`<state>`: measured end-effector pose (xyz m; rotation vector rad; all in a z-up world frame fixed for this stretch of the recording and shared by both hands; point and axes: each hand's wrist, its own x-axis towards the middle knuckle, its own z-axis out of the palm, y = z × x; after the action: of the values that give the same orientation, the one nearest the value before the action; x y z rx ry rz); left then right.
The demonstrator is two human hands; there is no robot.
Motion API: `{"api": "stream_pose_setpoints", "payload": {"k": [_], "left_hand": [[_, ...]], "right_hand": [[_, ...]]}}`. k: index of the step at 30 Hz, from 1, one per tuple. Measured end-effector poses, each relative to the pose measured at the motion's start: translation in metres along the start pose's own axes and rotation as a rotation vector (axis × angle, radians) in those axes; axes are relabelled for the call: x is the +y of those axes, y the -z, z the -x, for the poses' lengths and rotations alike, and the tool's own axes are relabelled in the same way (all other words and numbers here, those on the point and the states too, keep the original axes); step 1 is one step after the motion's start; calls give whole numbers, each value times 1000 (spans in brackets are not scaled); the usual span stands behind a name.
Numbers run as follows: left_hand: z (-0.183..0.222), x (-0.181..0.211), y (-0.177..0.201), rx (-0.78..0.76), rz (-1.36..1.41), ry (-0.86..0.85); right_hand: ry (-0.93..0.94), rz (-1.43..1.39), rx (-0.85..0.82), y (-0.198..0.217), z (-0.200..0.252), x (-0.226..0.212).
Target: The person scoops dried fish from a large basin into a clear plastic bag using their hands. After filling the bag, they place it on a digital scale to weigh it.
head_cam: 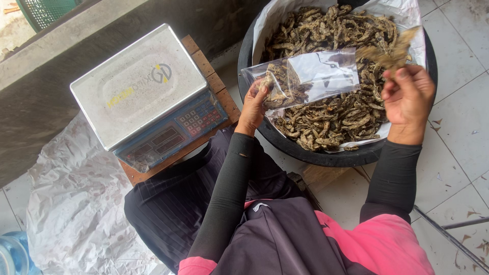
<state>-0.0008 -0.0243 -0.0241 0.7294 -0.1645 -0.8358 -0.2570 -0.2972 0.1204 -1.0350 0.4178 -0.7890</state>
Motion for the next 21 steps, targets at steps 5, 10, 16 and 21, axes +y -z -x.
{"api": "stream_pose_setpoints", "payload": {"k": [5,10,16,21], "left_hand": [[3,2,4,-54,45,-26],[7,8,8,-74,52,-28],[13,7,0,-182,-399,84],[11,8,0,-122,-287,162]], "right_hand": [[-184,14,-36,-19,21,-1],[-235,299,-89,-20,38,-8],[-391,467,-227,-17,35,-15],[-407,31,-290,-24,40,14]]}}
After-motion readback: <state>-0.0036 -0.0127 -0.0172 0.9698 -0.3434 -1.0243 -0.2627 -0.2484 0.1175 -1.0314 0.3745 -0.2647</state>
